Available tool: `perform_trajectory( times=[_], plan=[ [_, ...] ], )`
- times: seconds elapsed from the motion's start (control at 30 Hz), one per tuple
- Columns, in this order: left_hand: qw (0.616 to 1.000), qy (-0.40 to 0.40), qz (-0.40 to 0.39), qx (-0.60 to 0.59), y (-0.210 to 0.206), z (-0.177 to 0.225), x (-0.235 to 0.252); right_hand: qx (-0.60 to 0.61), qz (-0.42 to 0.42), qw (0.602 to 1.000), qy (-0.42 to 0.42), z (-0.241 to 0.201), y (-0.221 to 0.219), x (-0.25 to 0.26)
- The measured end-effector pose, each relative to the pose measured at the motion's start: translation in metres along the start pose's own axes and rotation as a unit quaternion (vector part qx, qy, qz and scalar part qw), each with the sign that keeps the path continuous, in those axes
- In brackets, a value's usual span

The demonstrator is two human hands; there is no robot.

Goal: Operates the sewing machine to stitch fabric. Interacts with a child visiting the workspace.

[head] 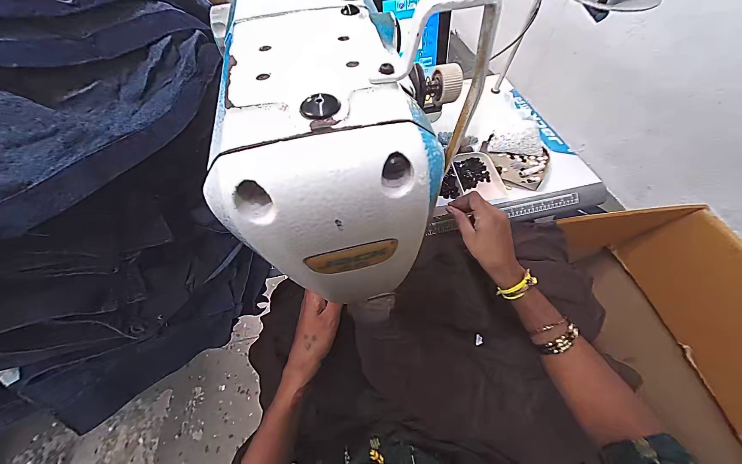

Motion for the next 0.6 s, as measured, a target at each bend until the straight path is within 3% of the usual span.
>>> perform_trajectory(
  times=[0.13, 0.2, 0.27, 0.33, 0.4, 0.47, 0.53, 0.6],
  plan=[
    [0.999, -0.003, 0.029, -0.031, -0.003, -0.001, 0.003, 0.133, -0.059, 0.985, -0.091, -0.004, 0.014, -0.005],
    [0.999, -0.01, 0.036, -0.009, -0.002, -0.001, 0.007, 0.139, -0.058, 0.986, -0.066, -0.019, 0.018, -0.003],
    [0.998, -0.023, 0.037, 0.037, -0.001, -0.002, 0.006, 0.072, -0.027, 0.997, 0.034, -0.046, 0.016, -0.005],
    [0.993, -0.067, -0.012, 0.1, 0.003, 0.01, -0.009, -0.01, 0.012, 0.985, 0.171, -0.077, 0.011, -0.013],
    [0.974, -0.157, -0.111, 0.117, 0.003, 0.028, -0.031, -0.058, 0.031, 0.943, 0.326, -0.103, 0.003, -0.028],
    [0.962, -0.189, -0.152, 0.123, 0.002, 0.034, -0.044, -0.073, -0.001, 0.9, 0.429, -0.124, -0.008, -0.04],
    [0.966, -0.178, -0.129, 0.136, 0.004, 0.03, -0.044, -0.099, -0.011, 0.895, 0.435, -0.133, -0.012, -0.036],
    [0.966, -0.184, -0.11, 0.143, 0.008, 0.03, -0.042, -0.079, -0.029, 0.914, 0.397, -0.134, -0.013, -0.031]
  ],
)
Point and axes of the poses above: each hand's wrist, its own x-axis towards the middle knuckle, its own y-axis out of the back of the hand, z = x × y, the point moved 3 cm from there along x, towards the middle knuckle, and after that the axes turned 11 degrees about -z, right-handed, at the moved point
